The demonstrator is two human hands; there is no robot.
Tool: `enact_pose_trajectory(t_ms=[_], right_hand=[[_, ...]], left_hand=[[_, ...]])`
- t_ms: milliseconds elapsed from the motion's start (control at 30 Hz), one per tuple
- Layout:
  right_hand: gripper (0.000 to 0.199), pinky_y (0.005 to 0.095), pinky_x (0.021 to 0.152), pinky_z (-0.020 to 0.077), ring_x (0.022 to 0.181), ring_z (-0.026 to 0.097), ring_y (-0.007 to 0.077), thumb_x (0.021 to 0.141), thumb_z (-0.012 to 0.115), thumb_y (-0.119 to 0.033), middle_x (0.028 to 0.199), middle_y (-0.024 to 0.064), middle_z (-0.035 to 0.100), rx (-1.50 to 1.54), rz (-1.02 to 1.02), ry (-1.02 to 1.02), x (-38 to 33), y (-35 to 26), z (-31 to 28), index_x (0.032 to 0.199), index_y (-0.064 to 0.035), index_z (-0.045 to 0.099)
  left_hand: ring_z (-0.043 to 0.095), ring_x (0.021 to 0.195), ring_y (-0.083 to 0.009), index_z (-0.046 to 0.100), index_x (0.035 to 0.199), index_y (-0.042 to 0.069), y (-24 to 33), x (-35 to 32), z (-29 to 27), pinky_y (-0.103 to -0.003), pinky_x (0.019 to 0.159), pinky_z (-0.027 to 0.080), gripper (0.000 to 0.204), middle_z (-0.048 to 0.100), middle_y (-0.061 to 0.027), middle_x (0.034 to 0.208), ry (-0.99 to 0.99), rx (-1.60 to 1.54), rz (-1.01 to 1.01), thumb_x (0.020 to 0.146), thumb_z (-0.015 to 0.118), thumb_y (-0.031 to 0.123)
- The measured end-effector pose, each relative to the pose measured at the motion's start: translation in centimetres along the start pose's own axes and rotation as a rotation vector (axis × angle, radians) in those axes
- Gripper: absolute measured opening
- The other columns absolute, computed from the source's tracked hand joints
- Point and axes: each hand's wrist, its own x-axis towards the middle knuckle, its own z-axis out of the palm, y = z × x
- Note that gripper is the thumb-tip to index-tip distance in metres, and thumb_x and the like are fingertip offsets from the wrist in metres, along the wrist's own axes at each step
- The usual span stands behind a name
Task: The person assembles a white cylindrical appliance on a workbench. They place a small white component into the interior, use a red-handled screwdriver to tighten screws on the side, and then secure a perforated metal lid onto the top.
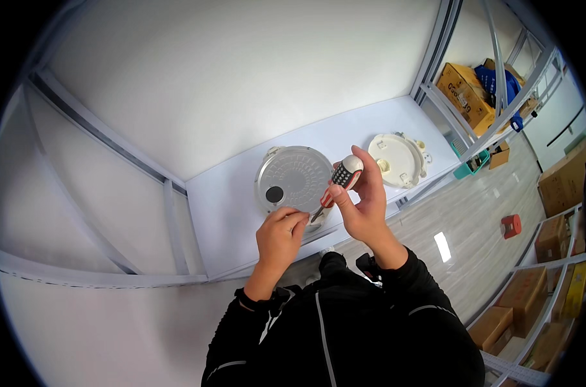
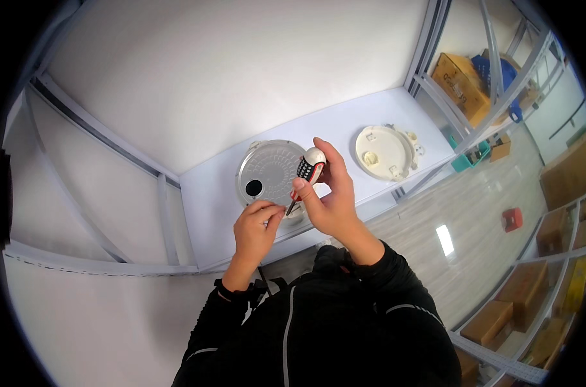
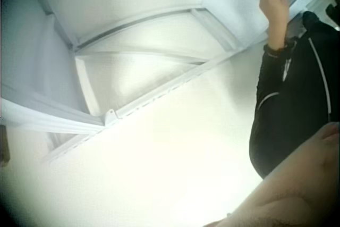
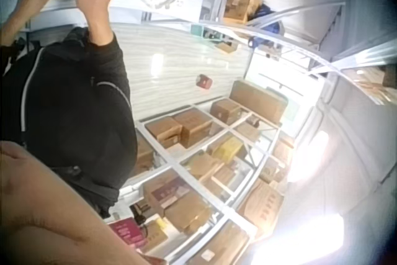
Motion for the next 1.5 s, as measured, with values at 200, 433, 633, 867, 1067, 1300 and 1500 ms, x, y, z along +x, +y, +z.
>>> enact_pose_trajectory(t_ms=[200, 433, 633, 867, 1067, 1300, 1500], right_hand=[[0.07, 0.035, 0.089, 0.0587, 0.099, 0.067, 0.017, 0.098, 0.076, -0.005, 0.119, 0.0124, 0.066, -0.015, -0.004, 0.008, 0.0, -0.2, 0.3, 0.158, 0.001, 0.041], [0.071, 0.0364, 0.092, 0.0587, 0.102, 0.068, 0.0184, 0.098, 0.076, -0.006, 0.122, 0.0138, 0.066, -0.033, -0.021, 0.011, 0.1, -0.2, 0.5, 0.158, 0.002, 0.041], [0.071, 0.0375, 0.094, 0.0583, 0.108, 0.07, 0.022, 0.097, 0.078, -0.008, 0.128, 0.0168, 0.067, -0.055, -0.046, -0.058, -0.1, 0.3, 0.4, 0.158, 0.0022, 0.043], [0.073, 0.0391, 0.095, 0.0575, 0.11, 0.072, 0.0316, 0.092, 0.08, -0.006, 0.131, 0.0196, 0.071, -0.126, -0.189, -0.217, 0.3, 0.3, -0.1, 0.156, -0.0027, 0.047], [0.069, 0.0411, 0.095, 0.0575, 0.11, 0.072, 0.0375, 0.09, 0.08, -0.006, 0.132, 0.02, 0.071, -0.149, -0.278, -0.346, 1.0, -0.7, 0.0, 0.152, -0.0044, 0.05], [0.065, 0.0408, 0.079, 0.0595, 0.095, 0.072, 0.0361, 0.084, 0.089, -0.015, 0.118, 0.0184, 0.071, -0.284, -0.438, -0.346, 2.1, -1.8, 0.3, 0.141, -0.005, 0.06], [0.076, 0.0347, 0.066, 0.057, 0.087, 0.071, 0.028, 0.081, 0.093, -0.027, 0.106, 0.0141, 0.067, -0.452, -0.513, -0.269, 1.5, -1.4, 0.6, 0.148, -0.009, 0.06]], left_hand=[[0.073, 0.087, -0.0238, 0.083, 0.094, 0.011, -0.2, -0.2, 0.4, -0.035, 0.074, 0.058, 0.01, 0.076, 0.0016, 0.099, 0.007, -0.089, -0.125, 0.086, 0.084, 0.016], [0.073, 0.086, -0.0223, 0.083, 0.091, 0.013, -0.7, -0.3, 0.6, -0.035, 0.072, 0.059, 0.009, 0.075, 0.0032, 0.096, 0.073, 0.005, 0.057, 0.083, 0.086, 0.014], [0.073, 0.085, -0.0222, 0.082, 0.09, 0.014, -0.8, -0.2, 0.9, -0.036, 0.071, 0.059, 0.009, 0.074, 0.004, 0.096, 0.1, 0.01, 0.091, 0.082, 0.086, 0.014], [0.072, 0.08, -0.0214, 0.08, 0.093, 0.008, -1.3, -0.5, 1.2, -0.034, 0.067, 0.058, 0.013, 0.075, -0.0018, 0.097, 0.111, -0.031, 0.111, 0.082, 0.087, 0.01], [0.071, 0.08, -0.022, 0.08, 0.094, 0.008, -1.8, -0.6, 1.4, -0.035, 0.067, 0.058, 0.014, 0.074, -0.0019, 0.098, 0.138, -0.008, 0.162, 0.083, 0.087, 0.011], [0.072, 0.089, -0.0261, 0.079, 0.095, 0.01, -1.7, -0.8, 1.3, -0.038, 0.072, 0.059, 0.018, 0.074, -0.0026, 0.101, 0.129, -0.007, 0.147, 0.079, 0.086, 0.008], [0.072, 0.091, -0.0271, 0.078, 0.095, 0.01, -1.7, -0.9, 1.5, -0.039, 0.074, 0.059, 0.018, 0.074, -0.003, 0.102, 0.13, 0.008, 0.151, 0.079, 0.086, 0.008]])
